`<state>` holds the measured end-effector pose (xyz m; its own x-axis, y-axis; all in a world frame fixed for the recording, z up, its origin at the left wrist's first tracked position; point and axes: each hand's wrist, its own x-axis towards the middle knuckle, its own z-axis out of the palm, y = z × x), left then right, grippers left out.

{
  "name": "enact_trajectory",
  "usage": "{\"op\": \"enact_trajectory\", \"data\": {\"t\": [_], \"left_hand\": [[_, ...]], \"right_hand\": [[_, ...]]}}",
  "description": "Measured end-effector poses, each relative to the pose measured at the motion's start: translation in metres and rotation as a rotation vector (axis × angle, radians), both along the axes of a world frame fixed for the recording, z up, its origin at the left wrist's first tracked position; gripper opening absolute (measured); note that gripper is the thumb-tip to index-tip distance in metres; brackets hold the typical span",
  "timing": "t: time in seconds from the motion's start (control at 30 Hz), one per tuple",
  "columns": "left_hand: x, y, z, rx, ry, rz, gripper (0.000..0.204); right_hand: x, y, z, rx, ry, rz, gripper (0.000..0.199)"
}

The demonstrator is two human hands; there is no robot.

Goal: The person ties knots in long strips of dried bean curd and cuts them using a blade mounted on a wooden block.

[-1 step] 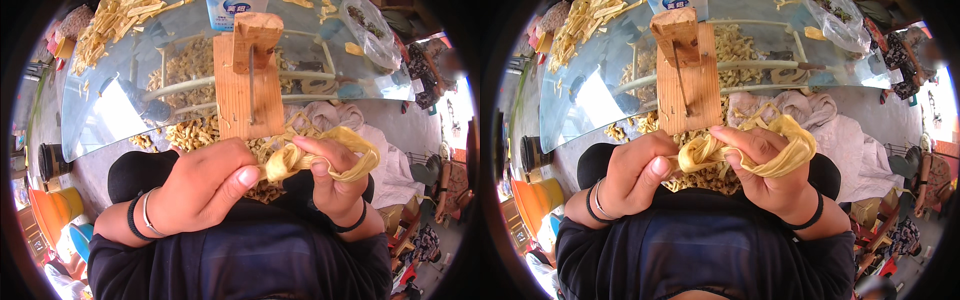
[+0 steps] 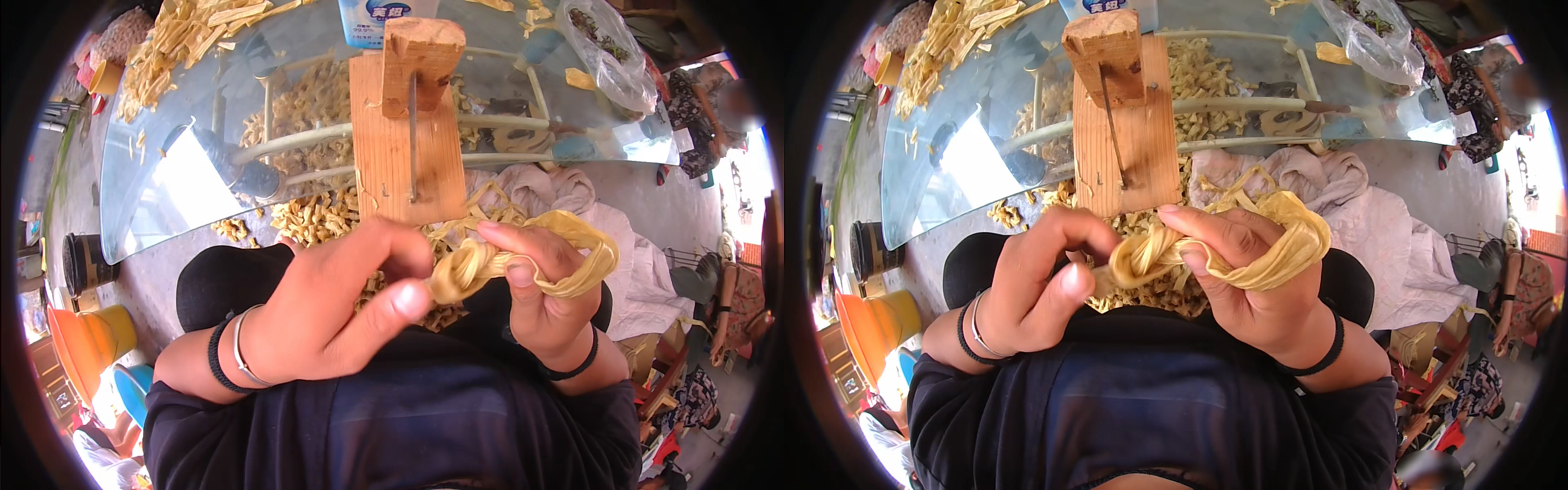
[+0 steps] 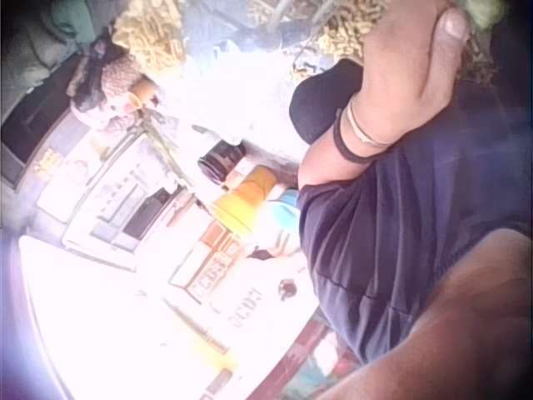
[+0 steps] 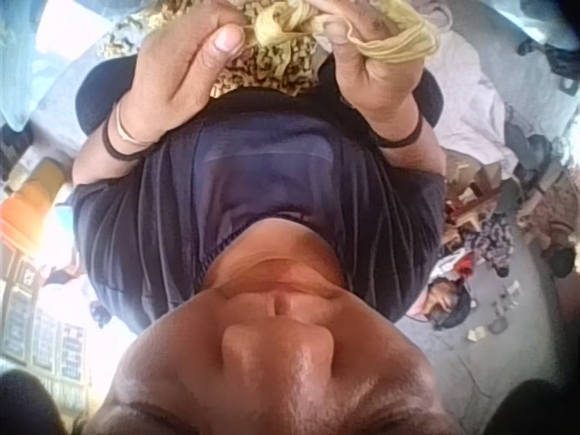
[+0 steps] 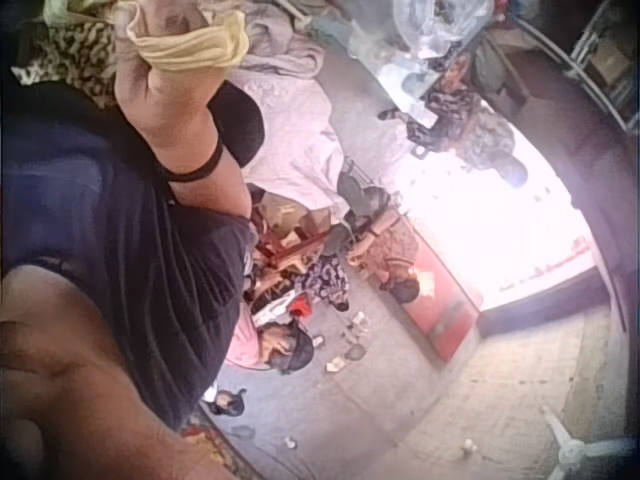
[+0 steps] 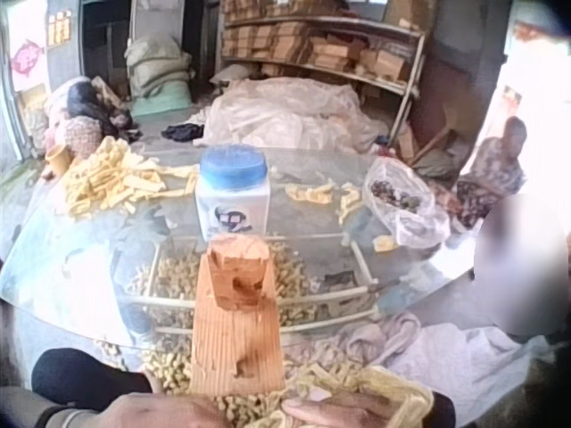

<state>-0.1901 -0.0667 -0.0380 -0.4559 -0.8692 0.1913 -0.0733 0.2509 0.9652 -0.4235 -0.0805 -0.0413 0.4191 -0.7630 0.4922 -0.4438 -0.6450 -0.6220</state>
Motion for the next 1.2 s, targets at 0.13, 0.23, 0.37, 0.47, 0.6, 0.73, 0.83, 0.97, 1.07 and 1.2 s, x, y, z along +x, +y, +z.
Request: {"op": "enact_trajectory", "data": {"t": [0.13,0.23,0.37,0.47,0.6,0.73,0.83,0.97,1.07,1.2], "left_hand": [[-0.002,0.001,0.016,0.101,-0.202,-0.094,0.050],[-0.007,0.003,0.014,0.097,-0.154,-0.020,0.038],[-0.006,-0.001,0.003,-0.346,-0.299,0.090,0.041],[-0.005,-0.002,-0.003,-0.303,-0.216,0.067,0.043],[-0.003,-0.009,0.002,-0.288,-0.070,-0.016,0.026],[0.003,-0.011,0.003,-0.276,0.013,-0.021,0.020],[0.018,-0.003,0.009,-0.121,-0.008,0.041,0.019],[0.026,0.000,0.014,0.138,0.166,0.124,0.028],[0.016,-0.002,0.014,0.170,0.350,0.084,0.040],[0.007,0.001,0.014,0.407,0.409,0.039,0.048]], "right_hand": [[0.011,0.006,-0.004,-0.021,-0.020,0.029,0.034],[0.017,0.005,-0.003,-0.041,-0.035,0.049,0.036],[0.017,0.005,-0.002,-0.030,-0.013,0.031,0.032],[0.016,0.005,-0.007,-0.033,-0.036,-0.015,0.024],[0.014,0.001,-0.001,-0.034,0.039,-0.038,0.008],[0.010,0.010,0.003,0.212,-0.069,-0.123,0.017],[0.005,0.014,-0.003,0.378,-0.274,-0.200,0.029],[0.012,0.012,0.001,0.727,-0.630,-0.247,0.029],[0.011,-0.007,0.011,1.050,-0.070,0.060,0.045],[0.007,-0.010,0.000,1.065,0.009,0.326,0.042]]}}
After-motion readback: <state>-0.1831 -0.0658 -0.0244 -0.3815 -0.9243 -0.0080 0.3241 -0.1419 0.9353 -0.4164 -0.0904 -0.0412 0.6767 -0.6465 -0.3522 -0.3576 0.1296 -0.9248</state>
